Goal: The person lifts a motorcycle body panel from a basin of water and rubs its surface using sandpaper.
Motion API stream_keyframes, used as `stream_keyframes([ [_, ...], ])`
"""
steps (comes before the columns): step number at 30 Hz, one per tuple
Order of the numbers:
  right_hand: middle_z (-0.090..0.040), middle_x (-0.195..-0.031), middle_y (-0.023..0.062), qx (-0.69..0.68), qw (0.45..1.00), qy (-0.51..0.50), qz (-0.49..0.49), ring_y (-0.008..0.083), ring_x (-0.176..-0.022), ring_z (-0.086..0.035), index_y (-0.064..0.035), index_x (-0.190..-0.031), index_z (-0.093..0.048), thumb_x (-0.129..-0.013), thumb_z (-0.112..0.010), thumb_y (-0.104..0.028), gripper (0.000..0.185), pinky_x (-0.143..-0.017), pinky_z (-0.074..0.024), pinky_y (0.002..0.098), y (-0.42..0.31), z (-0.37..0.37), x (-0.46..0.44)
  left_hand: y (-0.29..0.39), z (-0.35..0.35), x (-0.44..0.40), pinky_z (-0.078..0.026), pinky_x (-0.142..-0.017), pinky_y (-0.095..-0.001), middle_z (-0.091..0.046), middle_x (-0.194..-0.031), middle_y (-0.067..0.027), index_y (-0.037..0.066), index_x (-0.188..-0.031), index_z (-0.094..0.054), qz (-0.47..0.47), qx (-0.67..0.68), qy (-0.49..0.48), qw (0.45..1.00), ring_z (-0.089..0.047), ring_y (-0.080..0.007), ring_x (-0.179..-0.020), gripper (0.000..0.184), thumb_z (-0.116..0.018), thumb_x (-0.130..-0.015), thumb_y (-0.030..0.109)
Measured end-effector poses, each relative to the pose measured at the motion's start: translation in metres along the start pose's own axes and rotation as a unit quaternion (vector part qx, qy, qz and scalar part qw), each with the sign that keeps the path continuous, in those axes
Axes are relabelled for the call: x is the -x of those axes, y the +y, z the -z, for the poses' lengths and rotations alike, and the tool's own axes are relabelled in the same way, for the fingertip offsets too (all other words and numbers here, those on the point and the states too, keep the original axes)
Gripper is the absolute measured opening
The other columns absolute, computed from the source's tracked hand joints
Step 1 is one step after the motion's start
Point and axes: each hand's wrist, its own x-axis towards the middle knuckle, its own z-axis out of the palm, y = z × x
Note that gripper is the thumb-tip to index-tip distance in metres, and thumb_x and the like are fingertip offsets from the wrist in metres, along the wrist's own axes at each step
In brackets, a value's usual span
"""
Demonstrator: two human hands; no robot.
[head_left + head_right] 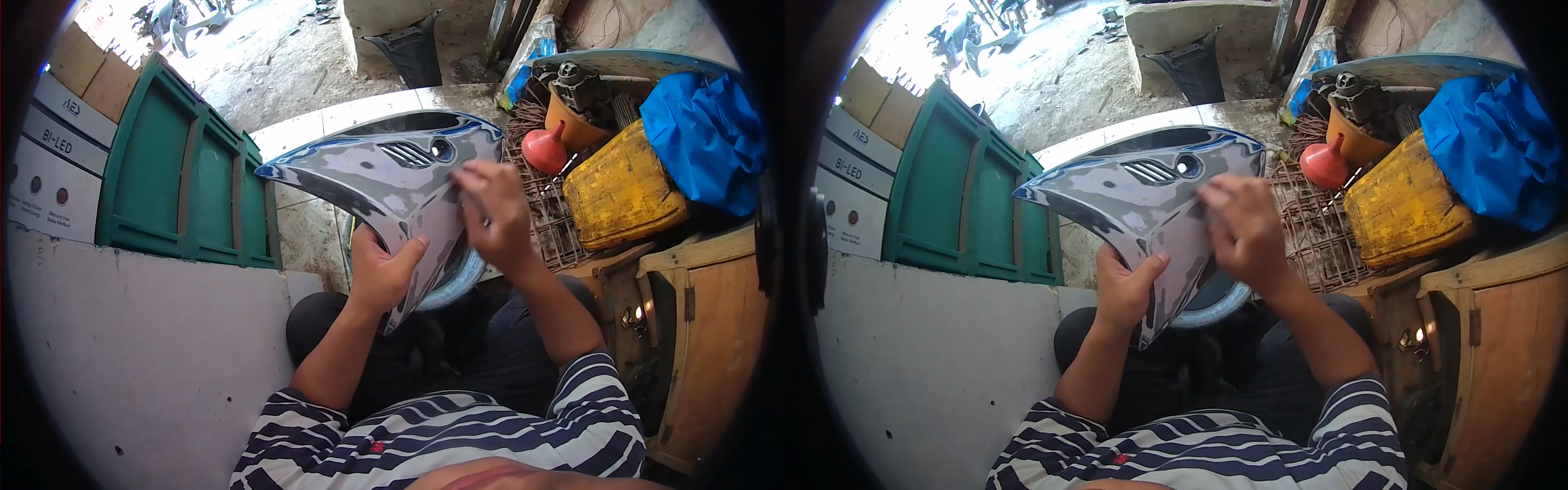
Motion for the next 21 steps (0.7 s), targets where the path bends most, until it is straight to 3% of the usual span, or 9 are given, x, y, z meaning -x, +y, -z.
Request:
stream_keyframes([
  [3, -0.071, -0.12, 0.0132, -0.002, 0.997, -0.036, 0.061, 0.036, -0.107, -0.064, -0.0035, -0.118, -0.075, -0.091, -0.067, -0.002, 0.028, -0.097, -0.0504, 0.0455, -0.001, 0.003, 0.001, 0.002, 0.002, 0.002, -0.054, -0.098, -0.0355, -0.075, -0.116, -0.0127, -0.007, -0.123, -0.065, 0.033, 0.015, 0.019, 0.999, -0.071, -0.0189, -0.106, 0.034, -0.075, -0.092, 0.001],
  [6, -0.071, -0.121, 0.0126, 0.051, 0.998, -0.001, -0.033, 0.036, -0.11, -0.064, -0.0044, -0.122, -0.075, -0.088, -0.069, -0.001, 0.035, -0.099, -0.0511, 0.0454, 0.039, 0.005, -0.004, 0.0, 0.004, 0.001, -0.054, -0.098, -0.0351, -0.075, -0.116, -0.0126, -0.006, -0.123, -0.065, 0.024, 0.01, 0.012, 1.0, -0.071, -0.0189, -0.106, 0.034, -0.075, -0.091, 0.001],
  [9, -0.07, -0.122, 0.0129, 0.05, 0.996, 0.018, -0.066, 0.0358, -0.109, -0.064, -0.0055, -0.125, -0.074, -0.085, -0.069, 0.001, 0.04, -0.098, -0.0519, 0.046, 0.047, 0.005, 0.0, 0.002, 0.001, 0.0, -0.054, -0.099, -0.0356, -0.073, -0.12, -0.0142, -0.008, -0.128, -0.063, 0.016, -0.001, -0.002, 1.0, -0.071, -0.0206, -0.108, 0.042, -0.074, -0.088, 0.001],
  [12, -0.071, -0.123, 0.016, -0.018, 0.999, -0.031, 0.005, 0.0367, -0.11, -0.066, -0.0037, -0.122, -0.075, -0.089, -0.068, 0.004, 0.034, -0.1, -0.052, 0.0448, -0.006, -0.001, 0.004, 0.0, 0.003, -0.002, -0.054, -0.099, -0.0354, -0.074, -0.119, -0.0135, -0.007, -0.128, -0.064, 0.004, -0.001, 0.003, 1.0, -0.07, -0.0197, -0.108, 0.04, -0.074, -0.089, 0.0],
  [15, -0.071, -0.121, 0.0148, -0.042, 0.997, -0.046, 0.052, 0.0369, -0.107, -0.065, -0.0042, -0.123, -0.074, -0.085, -0.068, 0.004, 0.039, -0.096, -0.0523, 0.0481, 0.0, -0.003, 0.006, 0.001, 0.005, -0.002, -0.054, -0.099, -0.0351, -0.074, -0.119, -0.0128, -0.007, -0.127, -0.064, 0.007, 0.013, 0.016, 1.0, -0.07, -0.0188, -0.108, 0.039, -0.074, -0.09, 0.0],
  [21, -0.07, -0.121, 0.0166, 0.064, 0.996, 0.03, -0.047, 0.0369, -0.108, -0.065, -0.0021, -0.123, -0.074, -0.09, -0.065, 0.004, 0.034, -0.096, -0.052, 0.0463, 0.041, 0.001, 0.002, 0.002, 0.002, 0.001, -0.054, -0.099, -0.0353, -0.074, -0.119, -0.013, -0.006, -0.126, -0.064, 0.004, 0.009, -0.001, 1.0, -0.07, -0.0191, -0.108, 0.038, -0.074, -0.09, 0.0],
])
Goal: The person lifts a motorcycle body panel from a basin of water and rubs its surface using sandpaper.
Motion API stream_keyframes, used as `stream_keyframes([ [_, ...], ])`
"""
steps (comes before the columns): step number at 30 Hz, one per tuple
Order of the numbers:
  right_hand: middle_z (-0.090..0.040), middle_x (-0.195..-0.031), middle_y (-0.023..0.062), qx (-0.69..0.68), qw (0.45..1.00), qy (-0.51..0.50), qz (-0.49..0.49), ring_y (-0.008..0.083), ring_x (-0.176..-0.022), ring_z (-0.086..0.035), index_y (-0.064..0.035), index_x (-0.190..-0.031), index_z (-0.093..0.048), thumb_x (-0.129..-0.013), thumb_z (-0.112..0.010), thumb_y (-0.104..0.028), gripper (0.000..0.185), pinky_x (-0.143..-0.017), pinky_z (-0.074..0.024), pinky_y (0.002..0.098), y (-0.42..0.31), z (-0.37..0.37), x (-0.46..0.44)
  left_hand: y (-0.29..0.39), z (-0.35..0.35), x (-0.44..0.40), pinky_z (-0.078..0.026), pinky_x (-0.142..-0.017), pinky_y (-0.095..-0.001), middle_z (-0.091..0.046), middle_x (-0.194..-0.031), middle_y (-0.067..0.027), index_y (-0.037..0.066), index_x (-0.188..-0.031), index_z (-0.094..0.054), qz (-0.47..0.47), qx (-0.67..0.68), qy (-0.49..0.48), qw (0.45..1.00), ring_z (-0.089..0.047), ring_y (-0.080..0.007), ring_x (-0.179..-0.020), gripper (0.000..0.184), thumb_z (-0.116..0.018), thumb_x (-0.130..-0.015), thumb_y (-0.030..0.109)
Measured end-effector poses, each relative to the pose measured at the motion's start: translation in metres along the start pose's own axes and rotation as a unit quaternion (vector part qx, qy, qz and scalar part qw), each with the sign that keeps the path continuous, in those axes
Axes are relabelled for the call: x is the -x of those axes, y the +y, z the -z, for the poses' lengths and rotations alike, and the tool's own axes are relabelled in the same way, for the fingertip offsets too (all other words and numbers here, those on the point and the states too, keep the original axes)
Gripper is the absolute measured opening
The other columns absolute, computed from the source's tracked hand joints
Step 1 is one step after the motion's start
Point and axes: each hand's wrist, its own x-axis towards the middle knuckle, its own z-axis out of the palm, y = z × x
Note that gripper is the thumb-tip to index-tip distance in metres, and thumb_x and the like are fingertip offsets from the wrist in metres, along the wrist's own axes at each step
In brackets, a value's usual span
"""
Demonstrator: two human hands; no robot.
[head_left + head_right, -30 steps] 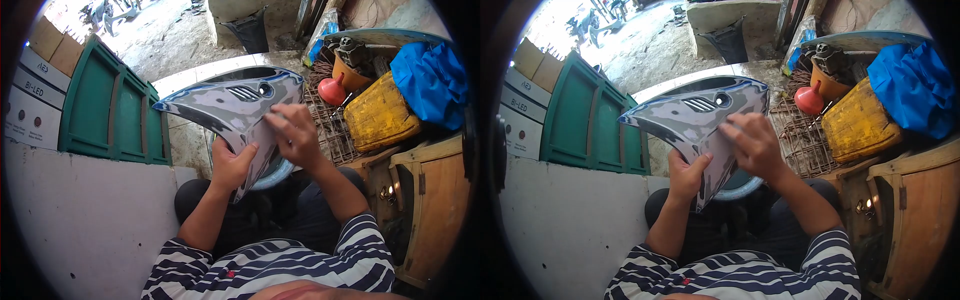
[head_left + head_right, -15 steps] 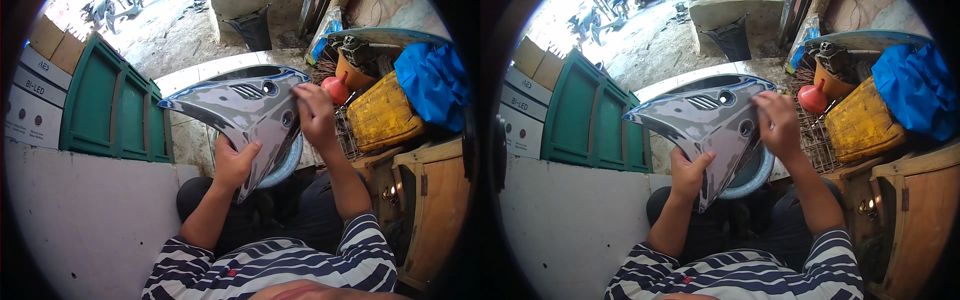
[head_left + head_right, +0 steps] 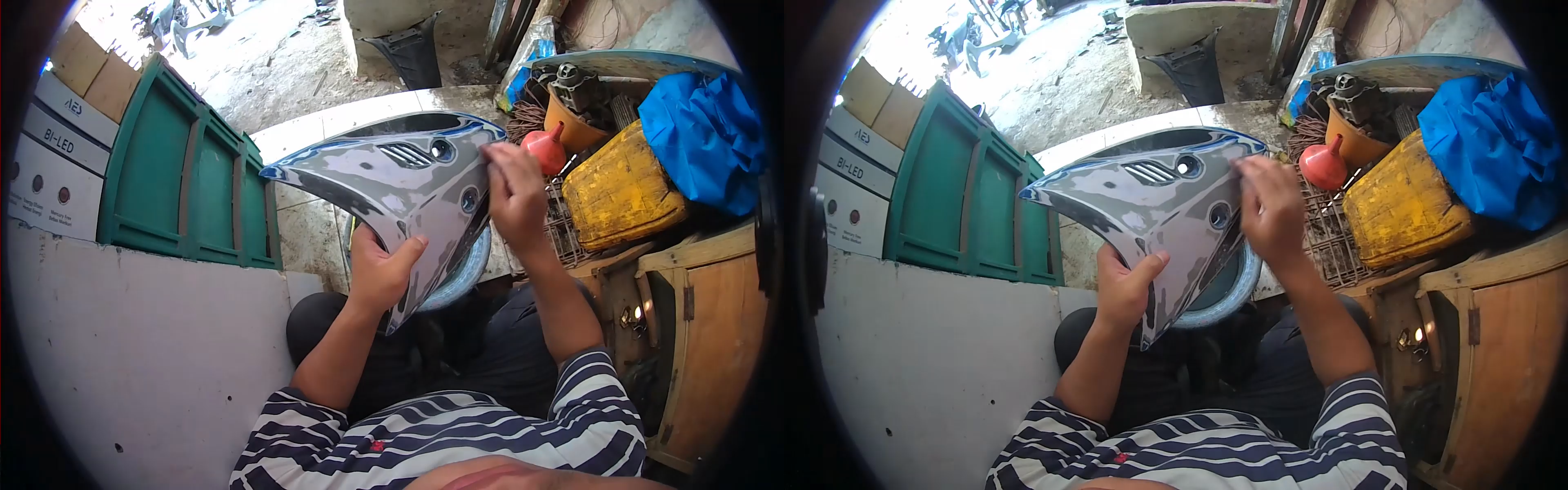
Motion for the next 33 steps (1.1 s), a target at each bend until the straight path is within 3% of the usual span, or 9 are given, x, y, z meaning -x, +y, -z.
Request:
stream_keyframes([
  [3, -0.07, -0.121, 0.019, -0.071, 0.991, -0.055, 0.102, 0.0376, -0.108, -0.065, -0.0006, -0.122, -0.073, -0.092, -0.064, 0.003, 0.032, -0.095, -0.0518, 0.047, -0.049, 0.003, 0.006, -0.003, 0.002, -0.003, -0.054, -0.099, -0.0361, -0.074, -0.119, -0.0131, -0.006, -0.126, -0.064, 0.008, -0.007, 0.002, 1.0, -0.07, -0.0196, -0.108, 0.037, -0.074, -0.09, 0.0],
  [7, -0.07, -0.121, 0.0206, -0.039, 0.994, -0.047, 0.089, 0.0384, -0.106, -0.065, 0.0002, -0.124, -0.072, -0.093, -0.062, 0.002, 0.033, -0.094, -0.0515, 0.0472, -0.017, -0.003, 0.006, -0.001, 0.004, -0.001, -0.053, -0.099, -0.0364, -0.074, -0.119, -0.0135, -0.007, -0.125, -0.065, 0.016, -0.013, 0.015, 1.0, -0.07, -0.0202, -0.109, 0.037, -0.075, -0.09, 0.001],
  [9, -0.07, -0.121, 0.0206, -0.02, 0.999, -0.033, -0.003, 0.0391, -0.105, -0.064, 0.0, -0.124, -0.072, -0.092, -0.062, 0.002, 0.034, -0.094, -0.0514, 0.0469, 0.005, -0.001, -0.002, -0.002, 0.005, -0.001, -0.053, -0.099, -0.0362, -0.074, -0.119, -0.0139, -0.007, -0.125, -0.065, 0.006, -0.04, 0.004, 0.999, -0.07, -0.0201, -0.109, 0.037, -0.075, -0.09, 0.001],
  [12, -0.07, -0.121, 0.0197, 0.011, 0.999, -0.015, 0.037, 0.0384, -0.105, -0.065, -0.0011, -0.124, -0.073, -0.091, -0.063, 0.003, 0.034, -0.094, -0.0519, 0.0465, -0.007, 0.0, 0.001, 0.0, 0.002, -0.001, -0.054, -0.099, -0.0361, -0.075, -0.118, -0.0145, -0.007, -0.124, -0.066, -0.011, -0.042, -0.007, 0.999, -0.07, -0.02, -0.109, 0.037, -0.075, -0.09, 0.001],
  [16, -0.071, -0.121, 0.0183, -0.099, 0.985, -0.066, 0.121, 0.037, -0.105, -0.065, -0.0019, -0.122, -0.073, -0.094, -0.062, 0.005, 0.031, -0.092, -0.0533, 0.0462, -0.047, -0.001, 0.012, -0.007, 0.006, -0.003, -0.054, -0.099, -0.0364, -0.075, -0.116, -0.0155, -0.008, -0.124, -0.066, -0.015, -0.073, -0.003, 0.997, -0.071, -0.0201, -0.109, 0.037, -0.075, -0.089, 0.002],
  [20, -0.071, -0.122, 0.0175, -0.032, 0.999, -0.007, 0.007, 0.0387, -0.104, -0.065, -0.0011, -0.123, -0.073, -0.094, -0.063, 0.005, 0.032, -0.092, -0.0532, 0.0458, 0.002, -0.016, 0.006, -0.003, 0.002, -0.001, -0.055, -0.098, -0.0363, -0.075, -0.116, -0.0159, -0.008, -0.123, -0.067, -0.038, -0.094, -0.018, 0.995, -0.071, -0.0204, -0.108, 0.036, -0.074, -0.089, 0.001],
  [27, -0.071, -0.124, 0.0178, -0.115, 0.988, -0.029, 0.099, 0.038, -0.105, -0.066, -0.0033, -0.125, -0.073, -0.086, -0.065, 0.006, 0.04, -0.092, -0.0532, 0.0469, -0.059, -0.013, 0.026, -0.006, 0.004, -0.003, -0.054, -0.099, -0.0361, -0.075, -0.118, -0.0153, -0.009, -0.127, -0.065, -0.023, -0.087, -0.015, 0.996, -0.071, -0.0206, -0.108, 0.039, -0.072, -0.089, -0.001],
  [30, -0.071, -0.124, 0.0181, -0.078, 0.994, -0.022, 0.068, 0.0382, -0.106, -0.066, -0.0039, -0.126, -0.073, -0.088, -0.065, 0.005, 0.04, -0.093, -0.0531, 0.0469, -0.026, -0.021, 0.018, -0.006, 0.004, -0.002, -0.054, -0.099, -0.036, -0.074, -0.119, -0.0151, -0.009, -0.128, -0.065, -0.014, -0.091, -0.011, 0.996, -0.071, -0.0206, -0.109, 0.041, -0.072, -0.089, -0.002],
  [33, -0.07, -0.124, 0.0192, -0.032, 0.999, -0.01, -0.023, 0.0394, -0.107, -0.065, -0.0036, -0.128, -0.072, -0.089, -0.065, 0.005, 0.04, -0.095, -0.0532, 0.0465, 0.0, -0.025, 0.01, -0.004, 0.001, -0.001, -0.055, -0.097, -0.0361, -0.075, -0.117, -0.0156, -0.009, -0.124, -0.066, -0.022, -0.088, -0.01, 0.996, -0.072, -0.0208, -0.107, 0.036, -0.073, -0.089, 0.0],
])
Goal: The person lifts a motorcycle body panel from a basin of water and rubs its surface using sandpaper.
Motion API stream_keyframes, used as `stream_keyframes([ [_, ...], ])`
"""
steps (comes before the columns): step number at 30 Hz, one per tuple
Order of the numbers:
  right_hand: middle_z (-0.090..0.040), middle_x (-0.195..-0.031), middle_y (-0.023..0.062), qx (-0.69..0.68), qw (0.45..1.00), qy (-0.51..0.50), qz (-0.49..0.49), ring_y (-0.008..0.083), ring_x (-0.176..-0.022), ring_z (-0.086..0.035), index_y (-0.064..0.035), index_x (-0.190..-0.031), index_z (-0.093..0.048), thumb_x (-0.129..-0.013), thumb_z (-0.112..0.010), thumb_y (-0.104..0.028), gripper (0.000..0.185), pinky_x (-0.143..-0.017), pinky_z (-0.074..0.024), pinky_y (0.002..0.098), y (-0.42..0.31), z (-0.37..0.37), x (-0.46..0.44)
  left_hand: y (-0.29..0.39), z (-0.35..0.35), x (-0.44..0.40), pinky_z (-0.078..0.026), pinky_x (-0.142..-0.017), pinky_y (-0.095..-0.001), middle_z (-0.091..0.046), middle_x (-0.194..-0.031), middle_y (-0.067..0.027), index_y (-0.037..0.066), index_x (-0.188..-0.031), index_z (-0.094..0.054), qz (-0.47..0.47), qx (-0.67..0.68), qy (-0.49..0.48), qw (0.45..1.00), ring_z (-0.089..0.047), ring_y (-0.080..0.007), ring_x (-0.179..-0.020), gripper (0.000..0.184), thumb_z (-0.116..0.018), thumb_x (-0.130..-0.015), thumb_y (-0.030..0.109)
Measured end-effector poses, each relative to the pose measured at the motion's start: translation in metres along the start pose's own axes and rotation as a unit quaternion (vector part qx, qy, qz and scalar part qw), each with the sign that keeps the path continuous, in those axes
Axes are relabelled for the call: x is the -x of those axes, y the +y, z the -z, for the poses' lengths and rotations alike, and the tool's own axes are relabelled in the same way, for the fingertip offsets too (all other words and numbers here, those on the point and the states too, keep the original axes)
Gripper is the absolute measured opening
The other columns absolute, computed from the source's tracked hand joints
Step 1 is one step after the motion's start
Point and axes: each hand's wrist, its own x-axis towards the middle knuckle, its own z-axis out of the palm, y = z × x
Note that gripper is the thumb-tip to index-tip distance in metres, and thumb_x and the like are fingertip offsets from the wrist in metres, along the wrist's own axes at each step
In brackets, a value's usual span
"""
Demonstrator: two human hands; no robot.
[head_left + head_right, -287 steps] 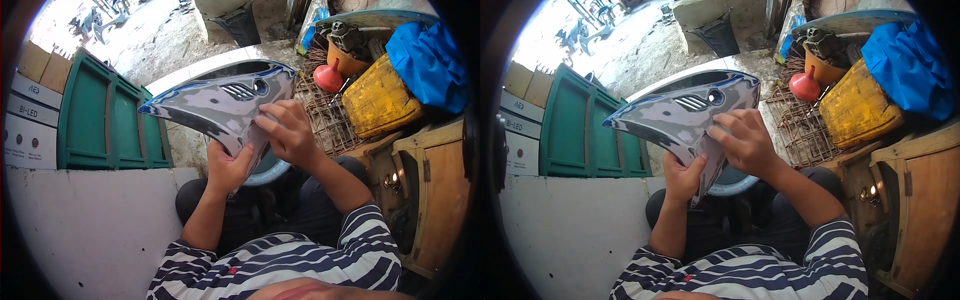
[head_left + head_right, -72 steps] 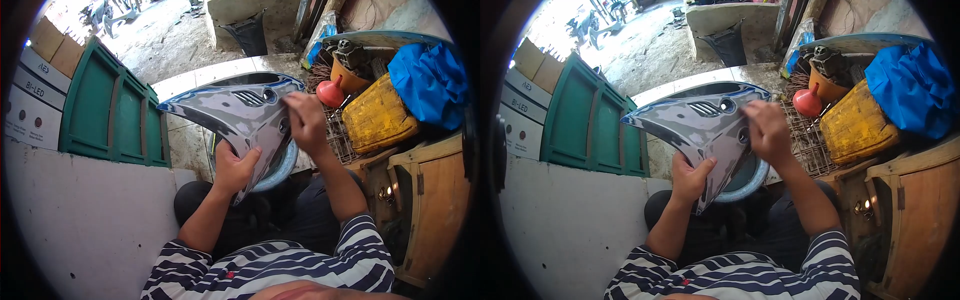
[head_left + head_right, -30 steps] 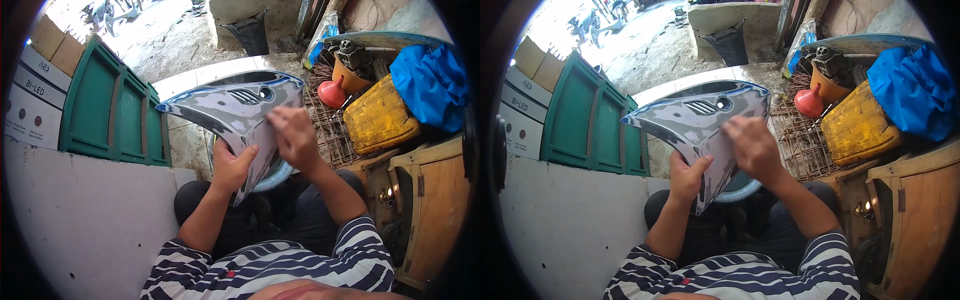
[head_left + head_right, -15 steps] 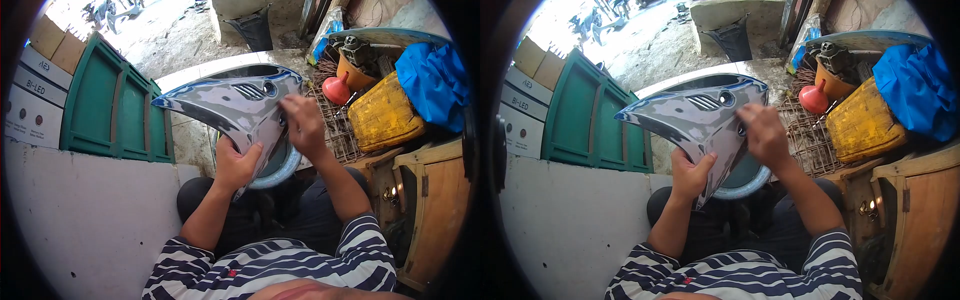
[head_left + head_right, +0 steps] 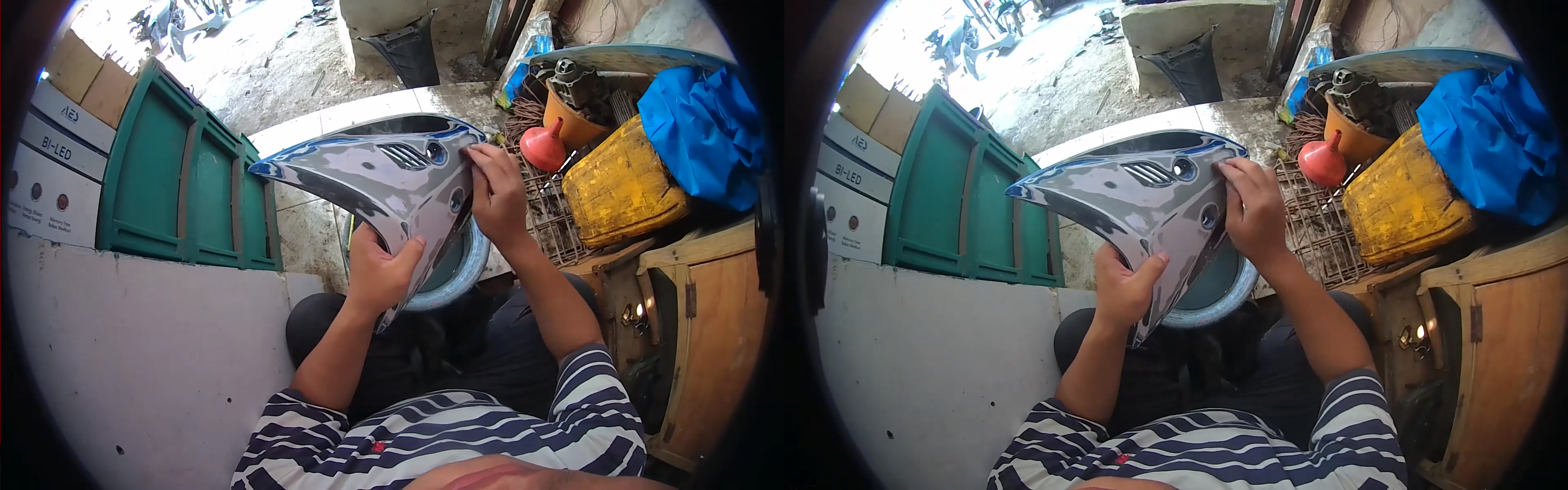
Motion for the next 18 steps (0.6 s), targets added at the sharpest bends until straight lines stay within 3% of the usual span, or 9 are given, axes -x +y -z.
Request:
stream_keyframes([
  [4, -0.069, -0.127, 0.0196, -0.053, 0.994, -0.013, 0.095, 0.0393, -0.107, -0.066, -0.0043, -0.13, -0.072, -0.088, -0.066, 0.004, 0.043, -0.096, -0.0532, 0.0468, -0.042, 0.0, 0.018, 0.0, 0.0, -0.001, -0.056, -0.095, -0.036, -0.076, -0.115, -0.0159, -0.008, -0.119, -0.068, -0.013, -0.005, 0.008, 1.0, -0.072, -0.0208, -0.105, 0.033, -0.074, -0.089, 0.001],
  [7, -0.068, -0.129, 0.0199, -0.11, 0.983, -0.064, 0.13, 0.0405, -0.11, -0.065, -0.0039, -0.131, -0.072, -0.088, -0.067, 0.002, 0.043, -0.099, -0.052, 0.0485, -0.047, 0.004, 0.018, -0.003, 0.005, -0.003, -0.054, -0.1, -0.0366, -0.074, -0.12, -0.0153, -0.009, -0.127, -0.065, 0.011, 0.005, 0.009, 1.0, -0.071, -0.0207, -0.109, 0.041, -0.073, -0.088, -0.002],
  [10, -0.069, -0.129, 0.0181, -0.029, 0.999, -0.011, 0.011, 0.0409, -0.112, -0.063, -0.0043, -0.131, -0.072, -0.09, -0.067, 0.001, 0.042, -0.102, -0.0503, 0.0498, -0.006, -0.003, 0.004, 0.001, 0.005, -0.001, -0.054, -0.1, -0.0365, -0.074, -0.12, -0.0154, -0.009, -0.128, -0.064, 0.004, -0.01, 0.001, 1.0, -0.071, -0.0209, -0.11, 0.041, -0.073, -0.088, -0.002],
  [13, -0.069, -0.13, 0.016, 0.036, 0.999, 0.012, -0.03, 0.04, -0.115, -0.062, -0.0049, -0.134, -0.071, -0.091, -0.067, 0.0, 0.043, -0.105, -0.0482, 0.0497, -0.004, -0.003, 0.004, 0.004, -0.001, 0.0, -0.056, -0.095, -0.0362, -0.076, -0.113, -0.0151, -0.008, -0.119, -0.068, -0.017, -0.004, 0.002, 1.0, -0.072, -0.021, -0.104, 0.032, -0.074, -0.088, 0.0],
  [18, -0.067, -0.137, 0.0151, -0.078, 0.99, -0.071, 0.089, 0.0365, -0.122, -0.057, -0.0057, -0.139, -0.069, -0.094, -0.065, -0.003, 0.045, -0.108, -0.0452, 0.0483, -0.06, 0.005, 0.02, -0.003, 0.003, -0.005, -0.055, -0.097, -0.0363, -0.076, -0.115, -0.0154, -0.008, -0.122, -0.067, 0.002, 0.022, 0.028, 0.999, -0.072, -0.0209, -0.106, 0.035, -0.074, -0.088, 0.001],
])
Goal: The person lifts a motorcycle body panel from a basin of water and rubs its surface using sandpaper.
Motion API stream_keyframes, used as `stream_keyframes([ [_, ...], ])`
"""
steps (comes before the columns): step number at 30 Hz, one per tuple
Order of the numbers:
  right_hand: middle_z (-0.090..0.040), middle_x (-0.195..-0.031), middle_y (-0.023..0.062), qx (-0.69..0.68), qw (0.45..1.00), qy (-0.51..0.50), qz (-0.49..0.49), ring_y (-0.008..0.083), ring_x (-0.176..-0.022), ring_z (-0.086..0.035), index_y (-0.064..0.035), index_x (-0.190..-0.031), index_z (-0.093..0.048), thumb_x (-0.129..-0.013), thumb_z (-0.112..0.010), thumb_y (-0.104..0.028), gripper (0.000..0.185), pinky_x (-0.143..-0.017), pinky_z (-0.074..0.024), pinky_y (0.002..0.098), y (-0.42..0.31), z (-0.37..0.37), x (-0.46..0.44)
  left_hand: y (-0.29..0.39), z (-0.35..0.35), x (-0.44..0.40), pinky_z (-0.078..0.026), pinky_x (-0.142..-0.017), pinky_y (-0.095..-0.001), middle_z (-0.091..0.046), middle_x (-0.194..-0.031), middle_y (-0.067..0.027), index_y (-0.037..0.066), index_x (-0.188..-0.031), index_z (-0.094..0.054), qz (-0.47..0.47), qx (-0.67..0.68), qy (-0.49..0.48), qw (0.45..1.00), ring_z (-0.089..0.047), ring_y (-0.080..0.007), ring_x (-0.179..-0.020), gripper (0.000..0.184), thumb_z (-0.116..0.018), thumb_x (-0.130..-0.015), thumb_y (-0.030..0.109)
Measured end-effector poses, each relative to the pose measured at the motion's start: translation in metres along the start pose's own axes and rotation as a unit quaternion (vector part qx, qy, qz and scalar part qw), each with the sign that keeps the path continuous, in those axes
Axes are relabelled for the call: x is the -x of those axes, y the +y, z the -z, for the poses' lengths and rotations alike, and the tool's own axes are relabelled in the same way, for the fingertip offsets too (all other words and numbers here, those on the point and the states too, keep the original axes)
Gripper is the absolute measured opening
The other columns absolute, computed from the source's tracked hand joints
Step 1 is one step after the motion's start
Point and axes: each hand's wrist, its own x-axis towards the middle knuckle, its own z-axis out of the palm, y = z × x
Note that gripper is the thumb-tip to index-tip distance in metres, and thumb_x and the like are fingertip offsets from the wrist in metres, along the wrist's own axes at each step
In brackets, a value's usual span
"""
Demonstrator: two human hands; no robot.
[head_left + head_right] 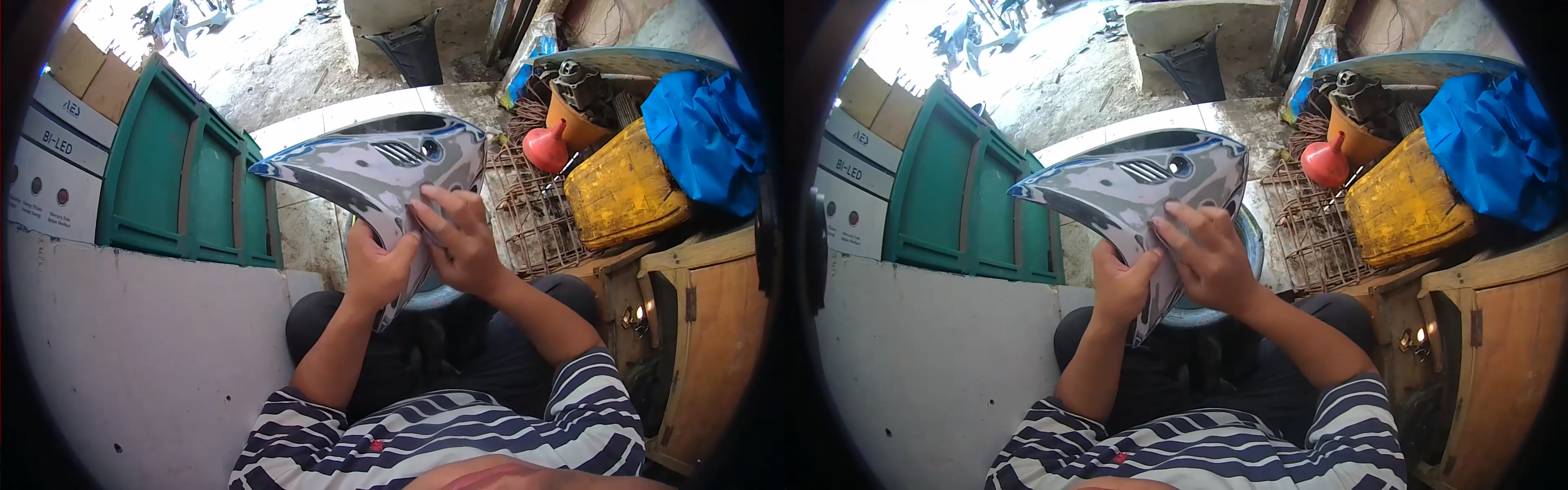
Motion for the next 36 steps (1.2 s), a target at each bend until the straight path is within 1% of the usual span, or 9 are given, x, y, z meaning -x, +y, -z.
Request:
stream_keyframes([
  [1, -0.066, -0.139, 0.0152, -0.011, 0.999, -0.029, 0.012, 0.036, -0.124, -0.056, -0.0058, -0.14, -0.068, -0.095, -0.065, -0.004, 0.045, -0.109, -0.0443, 0.0481, -0.002, 0.001, 0.0, 0.0, 0.002, 0.0, -0.055, -0.097, -0.0363, -0.075, -0.116, -0.0156, -0.008, -0.123, -0.066, 0.009, 0.009, 0.004, 1.0, -0.072, -0.0209, -0.106, 0.036, -0.074, -0.089, 0.001],
  [7, -0.063, -0.143, 0.0146, 0.054, 0.982, 0.036, -0.178, 0.0378, -0.123, -0.055, -0.0085, -0.14, -0.07, -0.095, -0.066, -0.007, 0.045, -0.111, -0.0415, 0.0479, 0.064, 0.011, -0.009, 0.002, 0.0, 0.005, -0.055, -0.097, -0.036, -0.075, -0.117, -0.0154, -0.009, -0.122, -0.066, 0.014, -0.013, -0.027, 0.999, -0.072, -0.0212, -0.106, 0.036, -0.074, -0.089, 0.001],
  [13, -0.066, -0.14, 0.0131, -0.007, 1.0, -0.016, -0.022, 0.0368, -0.12, -0.055, -0.0104, -0.137, -0.072, -0.097, -0.064, -0.007, 0.041, -0.11, -0.0414, 0.0482, -0.002, 0.003, 0.003, 0.01, -0.002, 0.003, -0.055, -0.097, -0.0359, -0.075, -0.115, -0.0147, -0.009, -0.121, -0.066, 0.043, 0.037, -0.008, 0.998, -0.072, -0.0209, -0.105, 0.034, -0.074, -0.089, 0.001],
  [18, -0.068, -0.138, 0.0123, 0.094, 0.99, 0.051, -0.09, 0.0349, -0.115, -0.057, -0.0089, -0.135, -0.073, -0.098, -0.063, -0.005, 0.039, -0.105, -0.0448, 0.0452, 0.058, 0.01, -0.008, 0.002, 0.001, 0.004, -0.055, -0.096, -0.0355, -0.075, -0.116, -0.0143, -0.008, -0.121, -0.066, 0.028, 0.016, -0.023, 0.999, -0.072, -0.0197, -0.105, 0.034, -0.074, -0.089, 0.001],
  [21, -0.069, -0.136, 0.0119, 0.106, 0.986, 0.07, -0.111, 0.0347, -0.113, -0.059, -0.0074, -0.133, -0.074, -0.097, -0.063, -0.004, 0.038, -0.104, -0.0454, 0.046, 0.061, 0.009, -0.005, 0.005, -0.002, 0.004, -0.055, -0.097, -0.0353, -0.075, -0.117, -0.0143, -0.008, -0.121, -0.066, 0.025, 0.014, -0.034, 0.999, -0.071, -0.0193, -0.106, 0.034, -0.074, -0.09, 0.001],
  [27, -0.069, -0.138, 0.0114, 0.056, 0.995, -0.036, 0.069, 0.0345, -0.114, -0.059, -0.0086, -0.133, -0.074, -0.095, -0.065, -0.006, 0.039, -0.104, -0.0454, 0.0483, 0.003, 0.011, 0.001, 0.003, 0.001, 0.002, -0.054, -0.097, -0.0349, -0.075, -0.117, -0.0144, -0.008, -0.122, -0.066, 0.027, 0.049, -0.015, 0.998, -0.071, -0.019, -0.108, 0.034, -0.074, -0.09, 0.001],
  [31, -0.07, -0.134, 0.0125, 0.125, 0.99, 0.022, -0.059, 0.0365, -0.114, -0.059, -0.0086, -0.133, -0.073, -0.096, -0.064, -0.005, 0.039, -0.104, -0.0456, 0.0485, 0.052, 0.019, -0.015, 0.005, 0.0, 0.002, -0.054, -0.098, -0.035, -0.075, -0.117, -0.014, -0.008, -0.123, -0.066, 0.021, 0.029, -0.023, 0.999, -0.071, -0.0187, -0.108, 0.035, -0.073, -0.09, 0.0],
  [34, -0.07, -0.134, 0.0133, 0.105, 0.992, 0.035, -0.06, 0.0367, -0.115, -0.059, -0.0088, -0.133, -0.074, -0.094, -0.065, -0.006, 0.04, -0.104, -0.0455, 0.0487, 0.041, 0.024, -0.012, 0.007, -0.003, 0.005, -0.054, -0.099, -0.035, -0.075, -0.117, -0.0136, -0.008, -0.124, -0.066, 0.017, 0.024, -0.031, 0.999, -0.071, -0.0189, -0.108, 0.036, -0.073, -0.09, 0.0],
  [36, -0.069, -0.136, 0.0133, 0.087, 0.996, 0.003, 0.001, 0.0359, -0.115, -0.06, -0.0089, -0.131, -0.075, -0.089, -0.068, -0.008, 0.042, -0.104, -0.0457, 0.0485, 0.015, 0.023, -0.01, 0.01, -0.004, 0.004, -0.054, -0.099, -0.0351, -0.075, -0.118, -0.0139, -0.008, -0.124, -0.066, 0.029, 0.048, -0.032, 0.998, -0.071, -0.0191, -0.108, 0.036, -0.073, -0.089, 0.0],
])
